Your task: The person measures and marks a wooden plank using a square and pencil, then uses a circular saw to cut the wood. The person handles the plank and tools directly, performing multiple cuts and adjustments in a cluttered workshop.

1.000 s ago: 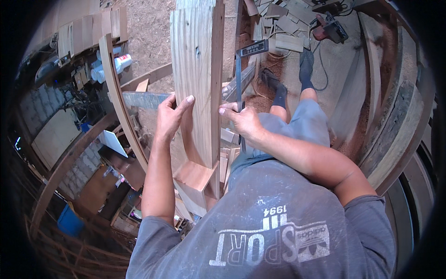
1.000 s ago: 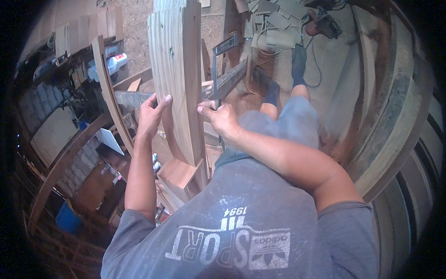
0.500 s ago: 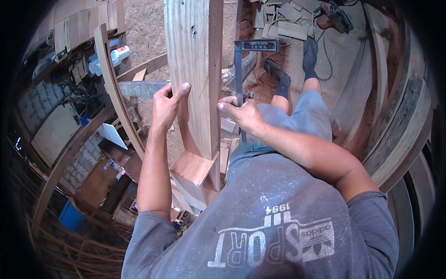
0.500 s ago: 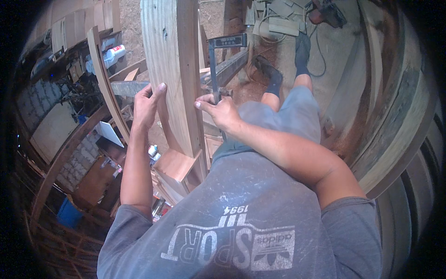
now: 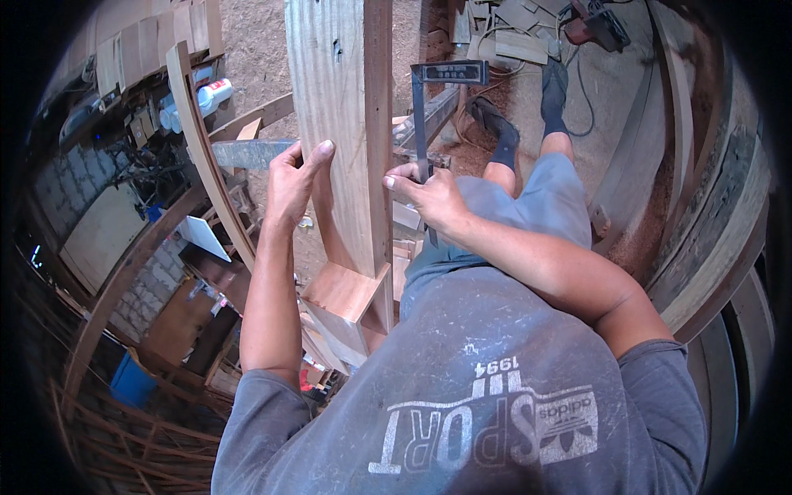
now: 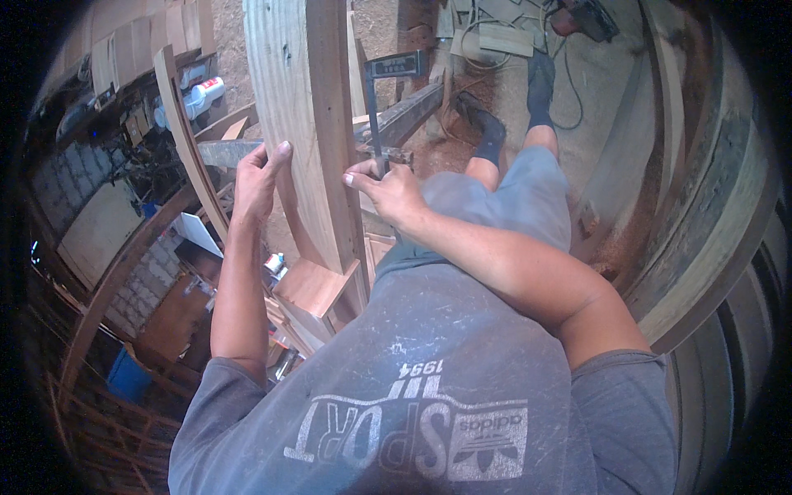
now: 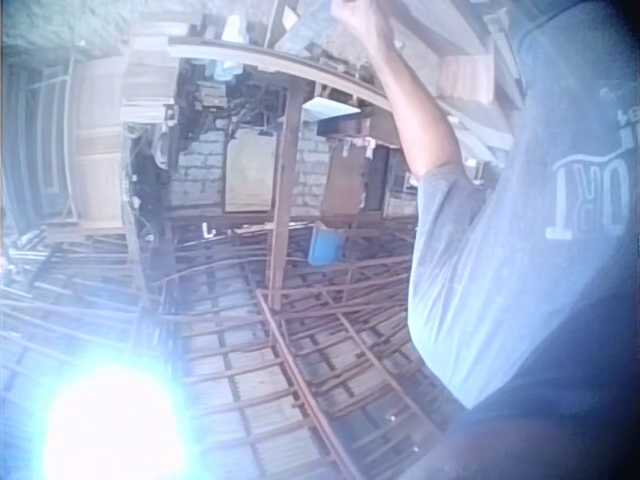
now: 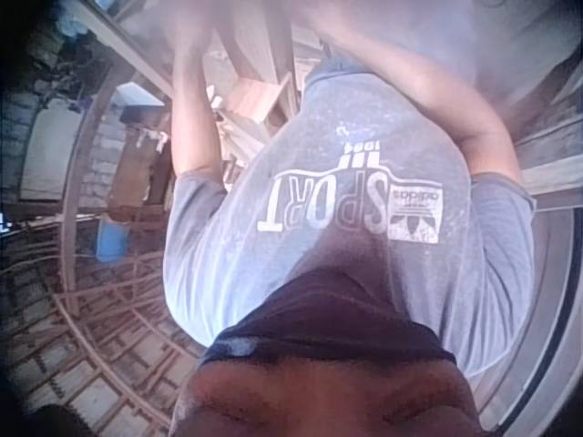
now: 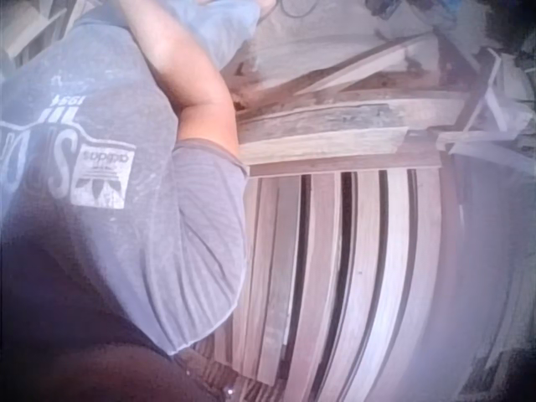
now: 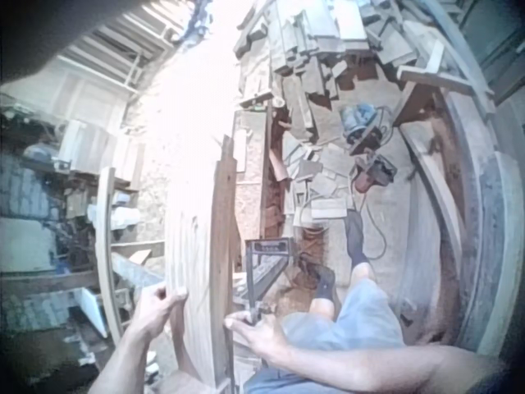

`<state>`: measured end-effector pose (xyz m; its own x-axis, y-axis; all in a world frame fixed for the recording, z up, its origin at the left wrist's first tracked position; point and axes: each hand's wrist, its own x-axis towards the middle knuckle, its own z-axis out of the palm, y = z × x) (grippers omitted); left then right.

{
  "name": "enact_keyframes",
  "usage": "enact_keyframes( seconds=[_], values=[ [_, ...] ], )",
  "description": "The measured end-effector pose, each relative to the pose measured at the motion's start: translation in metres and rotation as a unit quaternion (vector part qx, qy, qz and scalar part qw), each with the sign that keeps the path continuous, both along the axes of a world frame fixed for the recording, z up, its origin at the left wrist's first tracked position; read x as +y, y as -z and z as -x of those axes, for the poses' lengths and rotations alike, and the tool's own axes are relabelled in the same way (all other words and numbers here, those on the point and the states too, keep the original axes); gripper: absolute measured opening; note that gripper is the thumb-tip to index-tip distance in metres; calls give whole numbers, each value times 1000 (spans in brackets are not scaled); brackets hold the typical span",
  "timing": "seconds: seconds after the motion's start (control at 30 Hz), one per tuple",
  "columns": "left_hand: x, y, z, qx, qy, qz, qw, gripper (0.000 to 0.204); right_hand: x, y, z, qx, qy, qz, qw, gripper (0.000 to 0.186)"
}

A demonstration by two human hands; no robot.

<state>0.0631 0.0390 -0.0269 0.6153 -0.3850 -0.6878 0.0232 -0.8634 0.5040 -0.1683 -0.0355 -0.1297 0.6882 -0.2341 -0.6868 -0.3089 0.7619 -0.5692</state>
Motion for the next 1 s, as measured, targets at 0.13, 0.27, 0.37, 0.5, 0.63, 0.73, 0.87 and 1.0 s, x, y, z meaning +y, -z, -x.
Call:
enact_keyframes(
  seconds=[0.13,0.27,0.37,0.5,0.63,0.73,0.87,1.0],
  values=[
    [0,-1,0,1,1,1,1000,62,1,0,0,-2,13,-4,1000,24],
    [-2,-3,2,-6,7,-12,1000,60,0,2,-2,-7,7,-8,1000,24],
    [1,-2,2,-7,9,2,1000,59,-2,2,-2,-6,2,-1,1000,24],
    [2,0,3,-16,9,0,1000,58,-7,0,-5,-5,19,23,1000,24],
    [2,1,4,-12,-5,10,1000,59,-13,-7,-5,-9,46,61,997,24],
    [0,1,6,-14,-16,16,1000,60,-15,-15,-5,20,34,59,997,25],
    [0,-1,9,-24,-11,9,1000,61,-11,-17,-6,13,66,108,992,28],
    [0,0,8,-22,-4,6,1000,61,-13,-16,-10,4,93,156,983,32]
  ],
)
